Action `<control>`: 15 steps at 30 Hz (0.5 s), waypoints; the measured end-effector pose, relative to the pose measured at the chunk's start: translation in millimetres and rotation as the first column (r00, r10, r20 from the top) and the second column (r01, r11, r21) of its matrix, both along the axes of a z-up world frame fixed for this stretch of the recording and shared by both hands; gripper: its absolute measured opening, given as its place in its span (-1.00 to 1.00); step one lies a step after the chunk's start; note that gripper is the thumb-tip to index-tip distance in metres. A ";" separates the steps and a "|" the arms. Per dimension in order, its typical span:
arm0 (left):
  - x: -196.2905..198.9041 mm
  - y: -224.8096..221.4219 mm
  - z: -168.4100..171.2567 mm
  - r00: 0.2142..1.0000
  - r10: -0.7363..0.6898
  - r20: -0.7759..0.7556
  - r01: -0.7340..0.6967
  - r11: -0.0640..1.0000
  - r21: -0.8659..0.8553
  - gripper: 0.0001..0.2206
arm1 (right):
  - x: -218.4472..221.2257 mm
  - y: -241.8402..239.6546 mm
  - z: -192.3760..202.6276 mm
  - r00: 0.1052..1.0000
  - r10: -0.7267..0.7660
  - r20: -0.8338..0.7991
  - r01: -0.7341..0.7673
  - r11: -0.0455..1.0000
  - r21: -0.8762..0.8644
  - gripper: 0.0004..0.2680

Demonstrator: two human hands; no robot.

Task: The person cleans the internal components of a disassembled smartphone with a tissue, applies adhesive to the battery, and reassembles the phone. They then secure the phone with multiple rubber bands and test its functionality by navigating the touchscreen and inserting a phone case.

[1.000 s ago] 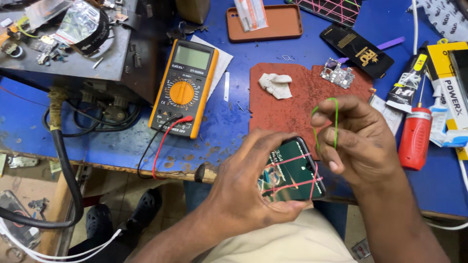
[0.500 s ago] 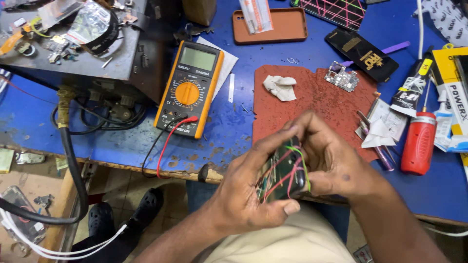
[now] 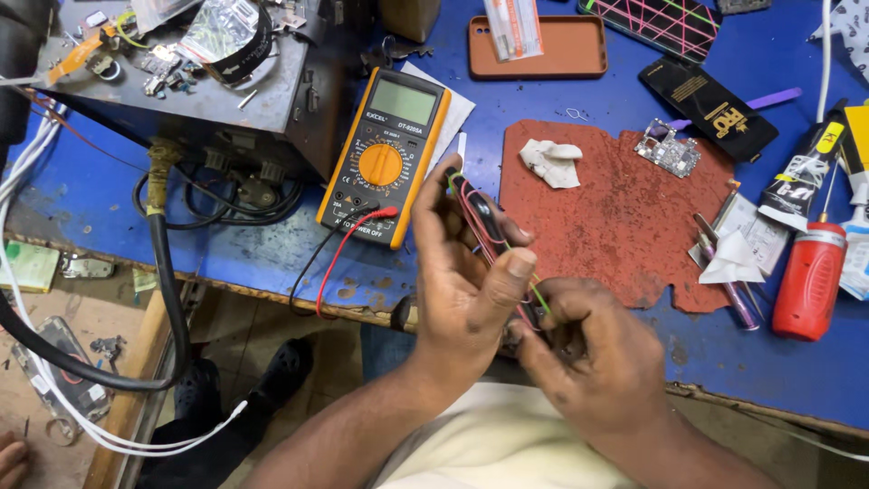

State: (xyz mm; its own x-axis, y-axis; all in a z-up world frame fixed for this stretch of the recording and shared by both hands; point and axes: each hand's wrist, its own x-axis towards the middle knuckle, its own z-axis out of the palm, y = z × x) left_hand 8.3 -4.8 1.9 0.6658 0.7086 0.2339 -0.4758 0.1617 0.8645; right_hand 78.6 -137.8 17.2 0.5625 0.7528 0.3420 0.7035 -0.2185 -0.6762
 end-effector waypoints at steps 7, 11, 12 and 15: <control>-7.2 16.0 3.0 0.985 -0.141 0.097 0.161 0.956 -0.247 -0.41 | 49.9 -14.9 -18.3 0.596 0.210 -0.775 -0.121 0.978 0.172 -0.81; -8.1 20.3 3.8 0.935 -0.292 0.202 0.349 0.862 -0.368 -0.46 | 57.5 -16.1 -24.4 0.430 0.294 -0.853 -0.212 0.952 0.221 -0.82; -7.1 22.6 4.8 0.905 -0.350 0.241 0.421 0.821 -0.387 -0.46 | 57.8 -14.9 -24.8 0.396 0.302 -0.867 -0.236 0.946 0.221 -0.81; -6.4 26.2 7.2 0.861 -0.429 0.273 0.508 0.746 -0.431 -0.44 | 58.1 -10.9 -26.8 0.383 0.310 -0.870 -0.264 0.939 0.218 -0.81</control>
